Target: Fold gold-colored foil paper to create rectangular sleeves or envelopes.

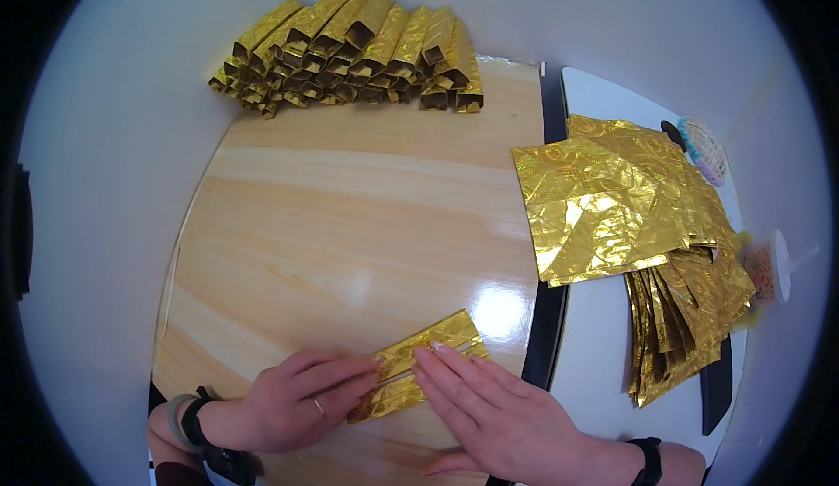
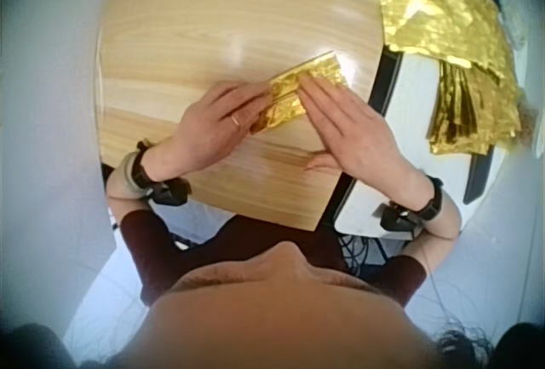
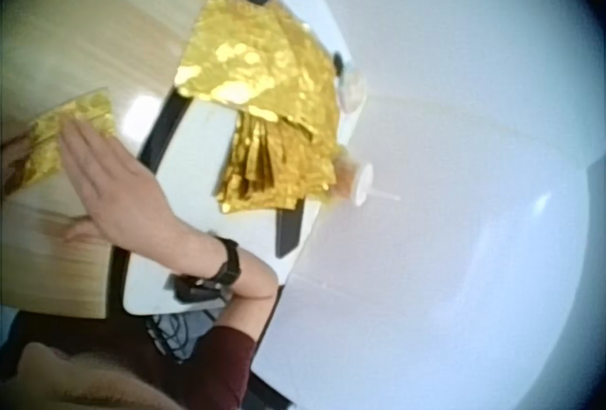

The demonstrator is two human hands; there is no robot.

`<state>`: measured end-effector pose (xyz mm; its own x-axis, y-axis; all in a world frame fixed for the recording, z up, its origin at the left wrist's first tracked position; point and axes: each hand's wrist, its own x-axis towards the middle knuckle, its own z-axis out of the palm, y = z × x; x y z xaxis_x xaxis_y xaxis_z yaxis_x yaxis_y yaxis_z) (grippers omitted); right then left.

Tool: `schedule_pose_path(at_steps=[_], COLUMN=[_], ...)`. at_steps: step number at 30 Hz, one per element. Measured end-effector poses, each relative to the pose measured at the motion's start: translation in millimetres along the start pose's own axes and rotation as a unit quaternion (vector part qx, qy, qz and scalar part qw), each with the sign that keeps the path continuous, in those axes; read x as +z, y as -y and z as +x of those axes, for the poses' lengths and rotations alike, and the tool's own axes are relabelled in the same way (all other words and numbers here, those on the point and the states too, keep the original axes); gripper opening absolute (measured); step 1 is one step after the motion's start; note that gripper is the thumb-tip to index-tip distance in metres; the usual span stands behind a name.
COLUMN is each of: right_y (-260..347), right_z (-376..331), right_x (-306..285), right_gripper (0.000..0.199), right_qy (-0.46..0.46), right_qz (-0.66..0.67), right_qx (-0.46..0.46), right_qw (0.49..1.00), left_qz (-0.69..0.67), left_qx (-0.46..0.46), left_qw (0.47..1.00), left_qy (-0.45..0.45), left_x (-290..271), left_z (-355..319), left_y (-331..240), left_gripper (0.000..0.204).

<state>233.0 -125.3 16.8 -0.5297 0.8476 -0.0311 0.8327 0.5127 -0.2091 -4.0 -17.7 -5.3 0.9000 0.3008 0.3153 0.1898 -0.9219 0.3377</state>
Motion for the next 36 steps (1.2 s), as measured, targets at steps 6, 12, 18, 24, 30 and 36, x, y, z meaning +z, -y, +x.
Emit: schedule_pose_path(at_steps=[6, 12, 18, 24, 30, 36], right_y=[1.0, 0.5, -0.5, 1.0, 0.4, -3.4], right_z=[0.3, 1.2, 1.8, 1.4, 1.8, -0.1], right_x=[1.7, 0.5, -1.5, -1.5, -3.2, -2.9], right_gripper=[0.087, 0.088, 0.090, 0.091, 0.091, 0.092], right_qy=[-0.001, 0.005, 0.012, 0.011, 0.014, 0.010], right_qz=[-0.006, -0.020, -0.016, -0.024, -0.037, -0.012], right_qx=[0.003, 0.005, -0.003, -0.004, -0.019, -0.007], right_qw=[1.000, 1.000, 1.000, 1.000, 0.999, 1.000], left_qz=[-0.011, 0.044, 0.083, 0.144, 0.157, 0.021], left_qx=[-0.095, -0.037, 0.011, 0.067, 0.093, -0.018], left_qw=[0.995, 0.997, 0.996, 0.987, 0.983, 1.000], left_qy=[0.037, 0.054, 0.032, 0.021, 0.006, 0.002], left_x=[-1.5, -3.7, -4.1, -2.7, 0.3, 4.6], left_z=[1.2, 1.6, 4.4, 6.3, 6.2, 6.8], left_y=[-8.1, -2.9, -2.5, -2.1, -2.5, 3.5], left_gripper=[0.026, 0.033, 0.048, 0.045, 0.037, 0.028])
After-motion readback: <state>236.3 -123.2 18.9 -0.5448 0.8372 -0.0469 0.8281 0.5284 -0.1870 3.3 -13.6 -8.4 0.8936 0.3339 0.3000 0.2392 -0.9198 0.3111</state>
